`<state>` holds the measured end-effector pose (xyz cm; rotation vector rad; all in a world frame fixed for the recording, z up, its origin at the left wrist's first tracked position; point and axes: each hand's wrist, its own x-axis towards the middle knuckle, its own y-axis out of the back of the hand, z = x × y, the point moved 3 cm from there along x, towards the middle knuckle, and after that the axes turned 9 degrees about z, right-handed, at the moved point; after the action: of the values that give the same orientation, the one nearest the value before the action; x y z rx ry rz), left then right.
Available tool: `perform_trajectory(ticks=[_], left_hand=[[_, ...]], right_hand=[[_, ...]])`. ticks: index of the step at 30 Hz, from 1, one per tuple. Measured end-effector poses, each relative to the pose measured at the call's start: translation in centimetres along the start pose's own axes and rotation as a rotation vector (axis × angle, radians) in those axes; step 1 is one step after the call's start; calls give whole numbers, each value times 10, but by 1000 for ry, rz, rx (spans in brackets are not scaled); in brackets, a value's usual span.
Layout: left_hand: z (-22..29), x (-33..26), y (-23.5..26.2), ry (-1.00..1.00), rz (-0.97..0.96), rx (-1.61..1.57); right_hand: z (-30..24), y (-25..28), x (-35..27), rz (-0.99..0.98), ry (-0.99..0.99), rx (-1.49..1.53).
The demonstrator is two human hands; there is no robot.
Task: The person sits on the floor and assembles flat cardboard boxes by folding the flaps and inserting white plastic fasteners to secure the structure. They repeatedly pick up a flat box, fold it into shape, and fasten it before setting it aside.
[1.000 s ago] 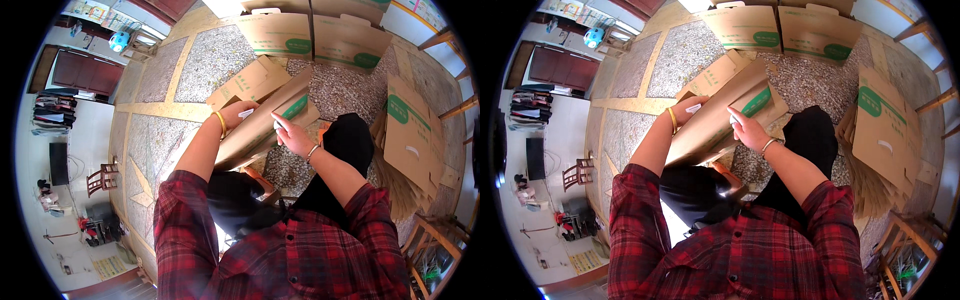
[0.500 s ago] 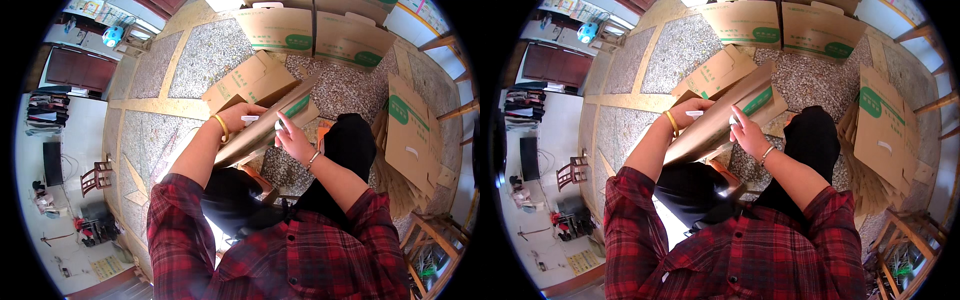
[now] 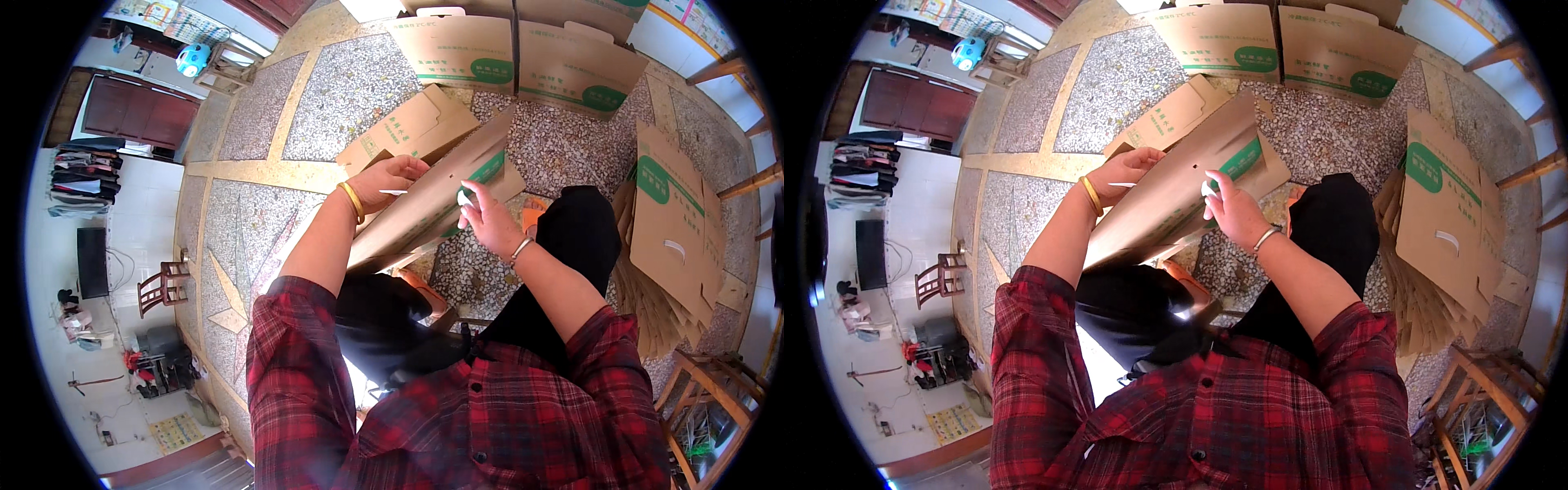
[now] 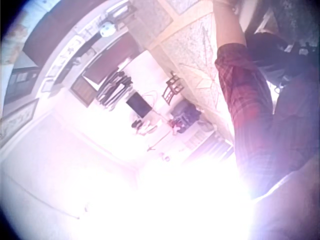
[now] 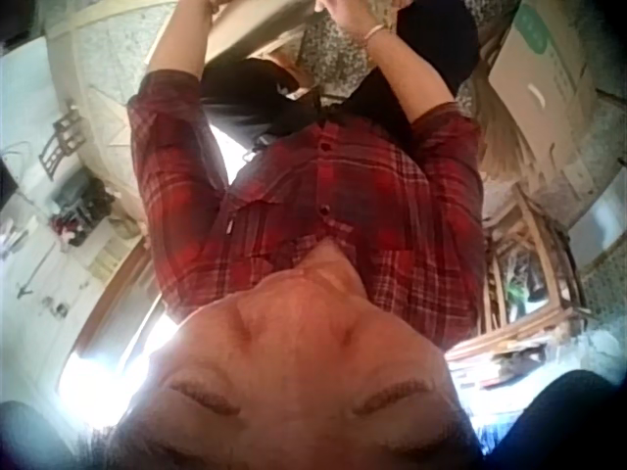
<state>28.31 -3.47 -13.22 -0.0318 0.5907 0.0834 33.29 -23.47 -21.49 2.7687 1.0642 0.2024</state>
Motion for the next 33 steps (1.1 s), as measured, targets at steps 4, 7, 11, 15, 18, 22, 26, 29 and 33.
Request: perform_trajectory(ticks=[4,7,11,15,18,22,26,29,33], left_hand=[[5,-6,0,12,74,-47],[3,-4,-5,0,146,51],[-4,1,-5,-22,190,116],[-11,3,-12,-13,231,137],[-15,0,-26,-7,176,131],[-11,-6,-30,-1,86,138],[-12,-10,-30,21,23,170],[-5,-11,-40,-33,61,343],[-3,-13,-47,-24,35,412]], right_hand=[[-7,14,6,-56,-88,-106],[-5,15,13,9,181,-328],[-8,15,21,41,274,-576],[-23,11,21,9,230,-735],[-37,-2,13,-55,162,-834],[-29,3,8,-41,246,-789],[-22,17,11,-60,221,-848],[-28,16,11,-40,169,-840],[-7,5,8,44,172,-762]])
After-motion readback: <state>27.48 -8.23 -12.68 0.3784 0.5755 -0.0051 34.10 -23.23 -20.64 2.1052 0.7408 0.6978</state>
